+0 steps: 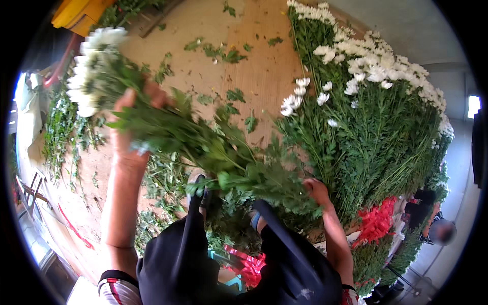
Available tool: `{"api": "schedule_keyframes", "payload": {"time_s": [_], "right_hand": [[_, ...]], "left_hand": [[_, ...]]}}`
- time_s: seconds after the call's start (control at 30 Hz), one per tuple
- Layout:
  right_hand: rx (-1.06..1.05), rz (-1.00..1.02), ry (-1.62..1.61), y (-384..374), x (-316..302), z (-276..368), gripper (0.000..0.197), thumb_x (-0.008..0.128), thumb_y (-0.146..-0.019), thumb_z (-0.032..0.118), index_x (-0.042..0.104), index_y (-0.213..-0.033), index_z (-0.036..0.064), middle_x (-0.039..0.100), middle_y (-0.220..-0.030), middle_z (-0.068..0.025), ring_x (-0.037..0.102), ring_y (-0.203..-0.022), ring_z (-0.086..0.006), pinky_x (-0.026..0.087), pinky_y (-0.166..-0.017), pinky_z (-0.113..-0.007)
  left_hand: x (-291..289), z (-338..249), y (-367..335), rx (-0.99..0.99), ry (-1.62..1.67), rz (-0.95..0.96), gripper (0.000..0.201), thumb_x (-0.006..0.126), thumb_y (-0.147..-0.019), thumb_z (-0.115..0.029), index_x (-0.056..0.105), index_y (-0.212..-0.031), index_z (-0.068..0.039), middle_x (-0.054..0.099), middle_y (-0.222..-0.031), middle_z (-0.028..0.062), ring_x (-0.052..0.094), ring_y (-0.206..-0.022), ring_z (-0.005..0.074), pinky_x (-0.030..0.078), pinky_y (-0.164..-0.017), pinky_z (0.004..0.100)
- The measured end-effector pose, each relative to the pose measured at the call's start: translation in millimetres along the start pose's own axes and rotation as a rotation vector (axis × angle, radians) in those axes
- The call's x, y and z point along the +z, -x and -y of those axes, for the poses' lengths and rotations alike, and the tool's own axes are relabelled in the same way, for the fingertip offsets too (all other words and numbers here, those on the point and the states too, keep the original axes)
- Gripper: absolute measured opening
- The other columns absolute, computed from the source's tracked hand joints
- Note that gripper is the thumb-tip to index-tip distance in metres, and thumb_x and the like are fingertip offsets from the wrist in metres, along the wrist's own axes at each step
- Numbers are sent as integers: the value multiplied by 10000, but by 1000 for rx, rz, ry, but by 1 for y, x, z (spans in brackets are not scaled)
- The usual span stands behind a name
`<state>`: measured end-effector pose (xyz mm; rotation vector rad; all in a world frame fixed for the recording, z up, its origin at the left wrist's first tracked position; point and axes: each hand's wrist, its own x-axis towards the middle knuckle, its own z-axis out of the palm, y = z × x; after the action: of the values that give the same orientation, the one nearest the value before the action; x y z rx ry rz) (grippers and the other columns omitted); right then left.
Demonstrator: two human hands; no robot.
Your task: The person picks up white flowers from the floor and bundles them together using a red ribbon.
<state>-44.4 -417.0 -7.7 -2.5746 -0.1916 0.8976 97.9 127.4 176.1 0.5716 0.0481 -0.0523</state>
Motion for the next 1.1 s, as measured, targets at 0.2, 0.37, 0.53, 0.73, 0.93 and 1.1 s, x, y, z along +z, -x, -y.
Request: {"api": "schedule_keyframes", "payload": {"time_s": [0.2, 0.37, 0.53, 0.73, 0.93, 1.1], "right_hand": [[449, -198, -694, 32, -45, 6, 360, 605, -958, 272, 625, -1212, 18, 707, -1044, -82, 687, -908, -166, 502, -790, -296], [-87, -705, -464, 144, -207, 159, 603, 792, -797, 217, 553, -1325, 50, 649, -1216, -105, 610, -1137, -236, 457, -1010, -361], [-585, -714, -35, 212, -254, 381, 1153, 792, -636, 664, 315, -1501, 70, 383, -1496, -134, 266, -1435, -318, 205, -1189, -450], [-593, -454, -572, 242, -198, 349, 573, 609, -918, 269, 403, -1409, 57, 472, -1397, -99, 480, -1249, -263, 384, -1059, -448], [-598, -616, -925, 257, -195, 326, 472, 571, -958, 196, 433, -1388, 55, 496, -1375, -96, 513, -1220, -260, 414, -1035, -449], [-561, -714, -1033, 287, -219, 326, 481, 561, -962, 209, 422, -1396, 53, 485, -1386, -100, 496, -1236, -258, 396, -1046, -441]], "left_hand": [[117, -129, 32, 249, -246, 113, 333, 571, -931, -245, 532, -1185, -33, 560, -969, 71, 567, -974, 220, 459, -962, 422], [242, -106, 58, 136, -610, 209, 452, 674, -763, -193, 553, -1150, 4, 643, -962, 132, 607, -979, 252, 455, -985, 429], [283, -108, 88, -119, -648, 837, 463, 714, -858, -287, 613, -1216, -11, 678, -1127, 117, 632, -1039, 226, 496, -960, 380], [324, -17, 152, -144, -514, 1084, 644, 799, -758, -340, 581, -1269, -14, 655, -1187, 127, 597, -1090, 234, 469, -993, 387], [395, -26, 210, 160, -921, 1021, 795, 865, -622, -235, 514, -1297, -3, 612, -1155, 152, 550, -1131, 286, 419, -1025, 444], [407, 54, 233, 809, -787, 613, 684, 761, -616, -141, 513, -1244, -27, 554, -1170, 155, 467, -1191, 346, 327, -1069, 472]]}}
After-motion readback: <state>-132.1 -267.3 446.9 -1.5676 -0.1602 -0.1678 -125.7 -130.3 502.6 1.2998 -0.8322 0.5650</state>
